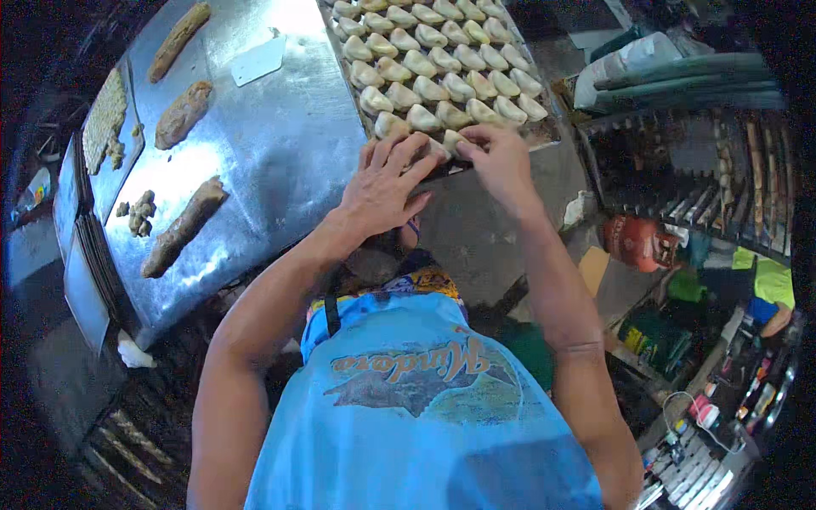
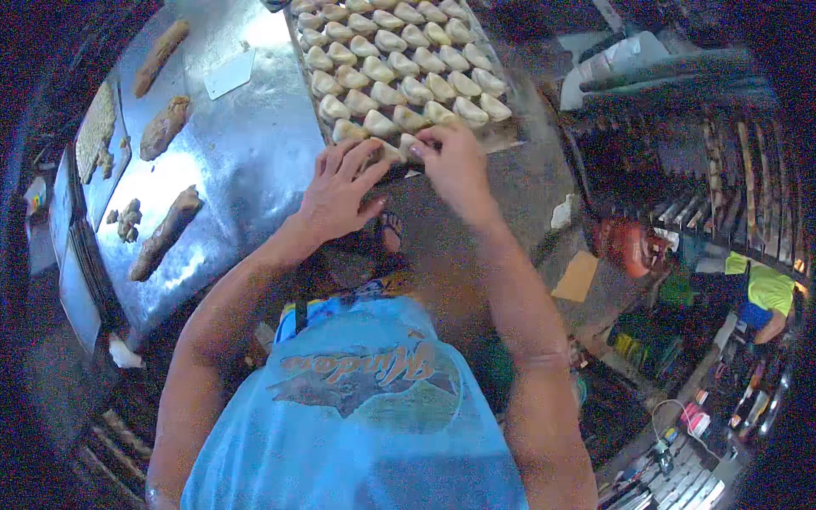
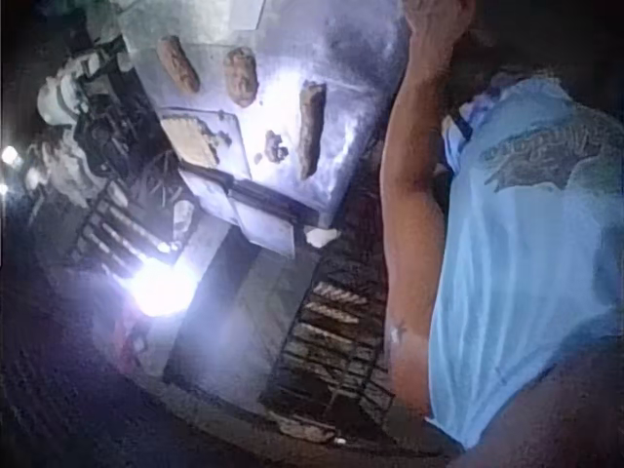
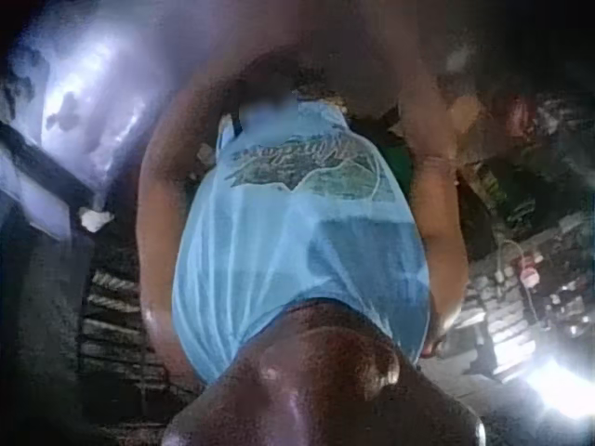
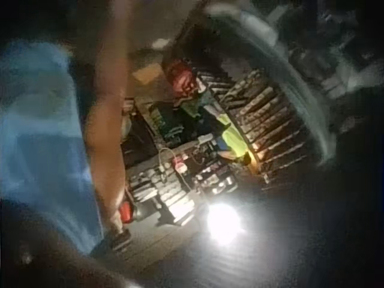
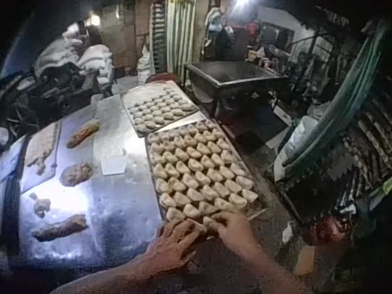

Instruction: Manually rolling and shaping dough pieces to prepare bread rolls in a bakery.

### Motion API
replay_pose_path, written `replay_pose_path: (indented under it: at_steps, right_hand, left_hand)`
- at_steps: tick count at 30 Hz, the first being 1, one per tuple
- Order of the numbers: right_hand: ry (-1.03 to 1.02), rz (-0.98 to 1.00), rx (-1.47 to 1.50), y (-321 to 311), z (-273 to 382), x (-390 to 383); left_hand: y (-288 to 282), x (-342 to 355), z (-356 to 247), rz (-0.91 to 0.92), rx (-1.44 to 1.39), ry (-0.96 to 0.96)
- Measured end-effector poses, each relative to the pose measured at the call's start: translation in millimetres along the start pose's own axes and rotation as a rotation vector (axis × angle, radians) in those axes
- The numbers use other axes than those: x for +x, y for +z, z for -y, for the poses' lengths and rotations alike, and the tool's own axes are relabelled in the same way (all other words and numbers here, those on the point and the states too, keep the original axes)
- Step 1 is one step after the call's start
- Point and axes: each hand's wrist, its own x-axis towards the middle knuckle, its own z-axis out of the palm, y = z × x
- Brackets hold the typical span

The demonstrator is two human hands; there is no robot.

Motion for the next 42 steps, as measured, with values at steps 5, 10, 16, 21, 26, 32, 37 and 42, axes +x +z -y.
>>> replay_pose_path:
  at_steps: [5, 10, 16, 21, 26, 32, 37, 42]
  right_hand:
    - [-0.030, -0.220, -0.223, -5.3, 30.3, -15.5]
    - [-0.089, -0.082, 0.414, 39.0, 40.6, 3.7]
    - [-0.227, 0.112, 0.361, 159.1, 175.0, 4.1]
    - [-0.220, 0.241, 0.349, 229.6, 237.3, 1.2]
    - [-0.254, 0.289, 0.227, 242.8, 262.2, 2.9]
    - [-0.204, 0.180, 0.198, 225.0, 241.8, 2.1]
    - [-0.143, 0.105, 0.290, 200.1, 200.4, 6.7]
    - [-0.095, 0.034, 0.376, 163.7, 147.3, 12.2]
  left_hand:
    - [-16.7, -17.1, 20.3, -0.096, -0.161, -0.035]
    - [-98.2, -92.0, 120.0, -0.408, -0.114, -0.303]
    - [-188.6, -263.4, 274.1, -0.683, 0.053, -0.738]
    - [-254.8, -345.1, 331.1, -0.536, 0.335, -0.953]
    - [-268.0, -323.7, 345.1, -0.286, 0.424, -0.860]
    - [-242.7, -275.2, 335.1, -0.293, 0.351, -0.651]
    - [-175.6, -146.4, 192.2, -0.341, -0.678, -0.724]
    - [-89.7, -92.3, 124.3, -0.299, -0.347, -0.579]
